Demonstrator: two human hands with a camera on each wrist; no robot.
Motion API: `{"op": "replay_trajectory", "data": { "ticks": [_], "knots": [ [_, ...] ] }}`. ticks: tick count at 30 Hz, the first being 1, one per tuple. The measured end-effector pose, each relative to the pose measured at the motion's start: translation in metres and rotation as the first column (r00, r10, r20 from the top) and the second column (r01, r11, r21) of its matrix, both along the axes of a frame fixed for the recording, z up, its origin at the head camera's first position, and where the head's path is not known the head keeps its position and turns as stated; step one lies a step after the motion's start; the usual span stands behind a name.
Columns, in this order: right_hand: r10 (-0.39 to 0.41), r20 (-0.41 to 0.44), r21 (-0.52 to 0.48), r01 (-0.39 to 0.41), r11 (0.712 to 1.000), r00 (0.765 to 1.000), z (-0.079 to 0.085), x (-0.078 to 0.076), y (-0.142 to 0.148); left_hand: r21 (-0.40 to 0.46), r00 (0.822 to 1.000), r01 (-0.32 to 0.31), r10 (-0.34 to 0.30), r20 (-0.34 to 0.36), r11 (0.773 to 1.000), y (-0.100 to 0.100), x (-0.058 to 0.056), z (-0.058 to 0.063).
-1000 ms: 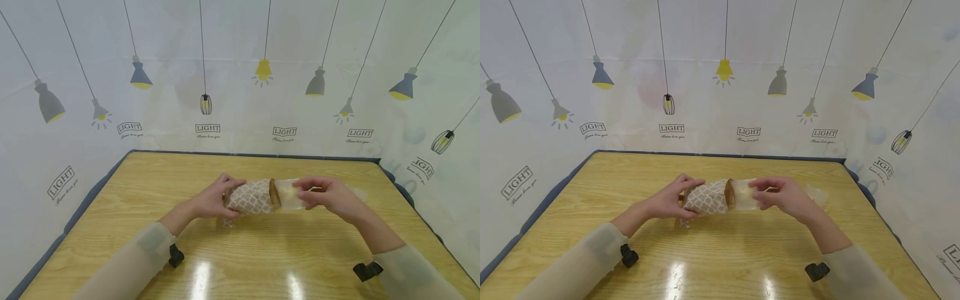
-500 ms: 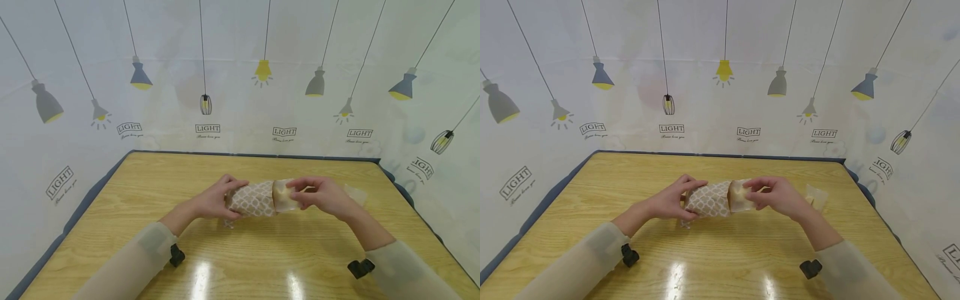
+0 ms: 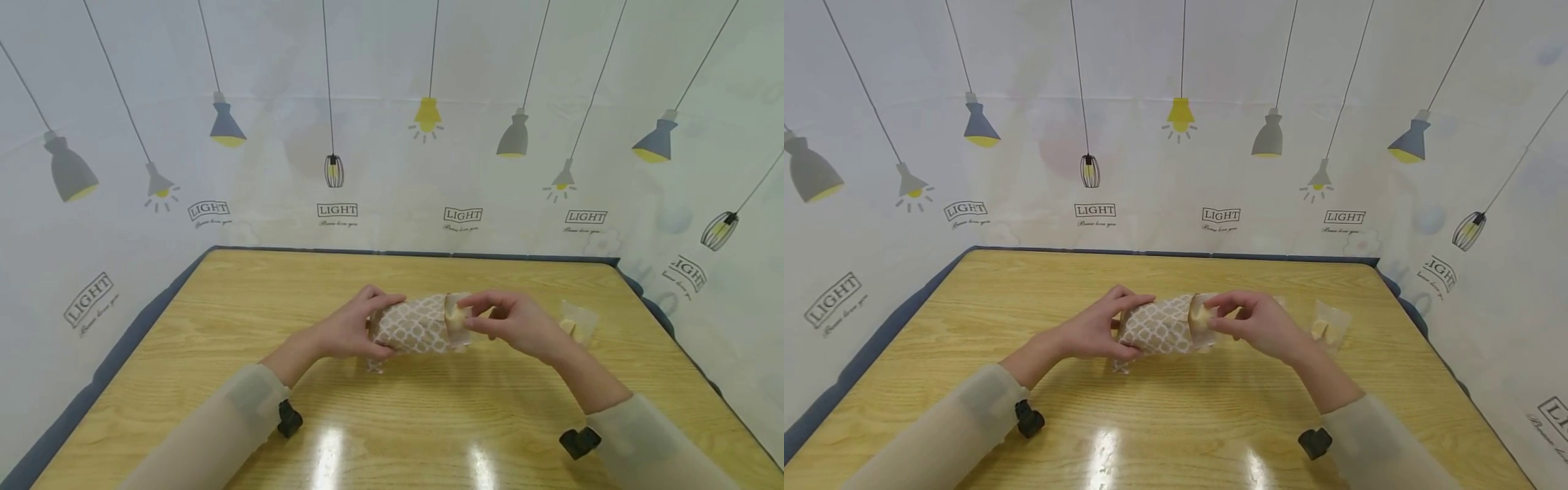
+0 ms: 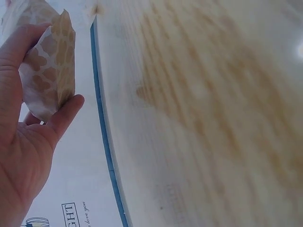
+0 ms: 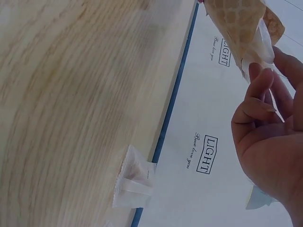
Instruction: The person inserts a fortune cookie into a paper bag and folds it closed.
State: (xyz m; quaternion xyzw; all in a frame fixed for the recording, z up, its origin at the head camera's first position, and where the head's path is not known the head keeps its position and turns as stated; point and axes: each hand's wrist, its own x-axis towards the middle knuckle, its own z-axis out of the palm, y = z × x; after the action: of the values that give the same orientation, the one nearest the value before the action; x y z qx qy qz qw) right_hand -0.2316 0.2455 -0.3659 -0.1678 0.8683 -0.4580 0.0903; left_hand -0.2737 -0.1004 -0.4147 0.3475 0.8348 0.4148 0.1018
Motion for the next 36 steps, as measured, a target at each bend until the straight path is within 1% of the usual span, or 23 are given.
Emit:
{"op": "replay_trajectory", "data": {
  "ticks": [10, 18, 23, 26, 36],
  "knots": [
    [-0.037, 0.033, -0.038, 0.038, 0.999, 0.999, -0.005, 0.002, 0.004, 0.017, 1.0, -0.013, 0.013, 0.023, 1.0, -0.001, -0.001, -0.002],
    [-0.003, 0.007, -0.051, 0.003, 0.999, 1.0, -0.013, 0.001, -0.001, 0.029, 0.999, -0.007, 0.006, 0.037, 1.0, 0.001, -0.001, -0.005],
    [-0.032, 0.003, -0.042, 0.032, 0.999, 0.999, -0.014, 0.002, -0.003, 0.032, 0.999, -0.007, 0.006, 0.032, 0.999, 0.002, 0.0, -0.005],
    [-0.049, -0.005, -0.035, 0.049, 0.998, 0.999, -0.015, 0.002, -0.004, 0.039, 0.999, -0.007, 0.006, 0.043, 0.999, 0.002, 0.0, -0.005],
    [-0.079, -0.022, -0.101, 0.076, 0.992, 0.997, -0.026, 0.001, -0.007, 0.041, 0.999, -0.015, 0.013, 0.047, 0.999, 0.004, 0.002, -0.003]
  ]
}}
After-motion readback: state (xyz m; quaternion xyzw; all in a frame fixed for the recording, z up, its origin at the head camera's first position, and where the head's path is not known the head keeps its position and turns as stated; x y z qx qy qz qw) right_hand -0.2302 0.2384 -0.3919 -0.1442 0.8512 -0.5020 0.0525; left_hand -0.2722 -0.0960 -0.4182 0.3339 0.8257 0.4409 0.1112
